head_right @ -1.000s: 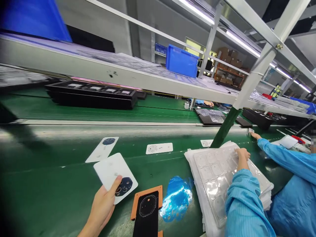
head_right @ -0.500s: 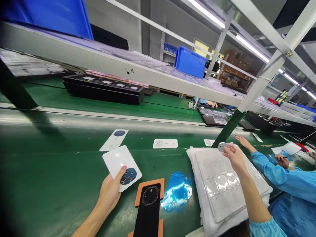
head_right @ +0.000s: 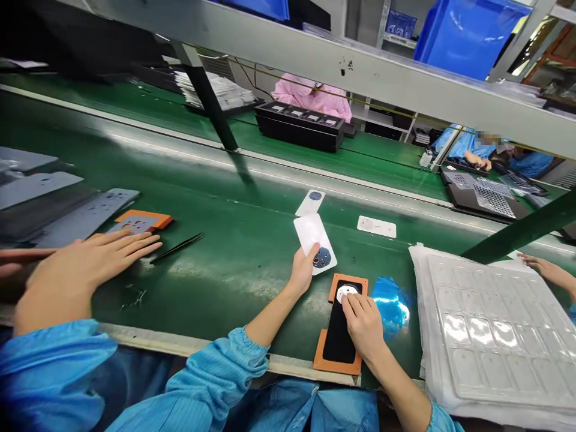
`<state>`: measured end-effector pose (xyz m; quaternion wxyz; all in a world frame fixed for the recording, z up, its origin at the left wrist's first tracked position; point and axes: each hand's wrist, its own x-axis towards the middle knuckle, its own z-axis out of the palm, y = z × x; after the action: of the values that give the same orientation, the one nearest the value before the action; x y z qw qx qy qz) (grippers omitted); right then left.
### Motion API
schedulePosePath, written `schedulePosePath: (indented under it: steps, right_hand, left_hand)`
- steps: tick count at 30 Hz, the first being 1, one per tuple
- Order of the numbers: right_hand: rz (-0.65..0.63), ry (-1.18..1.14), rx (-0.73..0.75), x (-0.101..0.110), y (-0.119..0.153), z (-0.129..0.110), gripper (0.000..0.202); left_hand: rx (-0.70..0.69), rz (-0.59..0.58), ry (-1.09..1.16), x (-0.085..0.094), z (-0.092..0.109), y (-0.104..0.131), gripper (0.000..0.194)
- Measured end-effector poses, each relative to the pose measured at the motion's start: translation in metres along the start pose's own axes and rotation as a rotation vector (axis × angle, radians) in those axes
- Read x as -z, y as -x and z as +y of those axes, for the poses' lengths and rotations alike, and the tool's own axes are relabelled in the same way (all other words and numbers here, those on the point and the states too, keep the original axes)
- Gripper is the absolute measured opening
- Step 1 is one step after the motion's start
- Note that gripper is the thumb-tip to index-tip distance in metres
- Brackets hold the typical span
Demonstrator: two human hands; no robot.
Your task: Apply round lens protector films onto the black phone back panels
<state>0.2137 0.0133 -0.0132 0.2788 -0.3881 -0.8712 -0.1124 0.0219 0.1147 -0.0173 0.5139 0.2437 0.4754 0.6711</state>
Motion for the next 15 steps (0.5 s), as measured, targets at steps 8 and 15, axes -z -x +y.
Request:
schedulePosePath:
  steps: [8,15]
  right_hand:
    - [-0.154,0.013,0.022,0.008,0.007,0.006,0.037]
    - [-0.17,-0.083,-0.044,0.011,0.006,0.005,0.027]
  left_hand:
    - [0.04,-0.03,0.003,0.0,0.006,0.004,0.055]
    - [0.034,-0.089,0.027,-0.001,0.006,0.004,0.059]
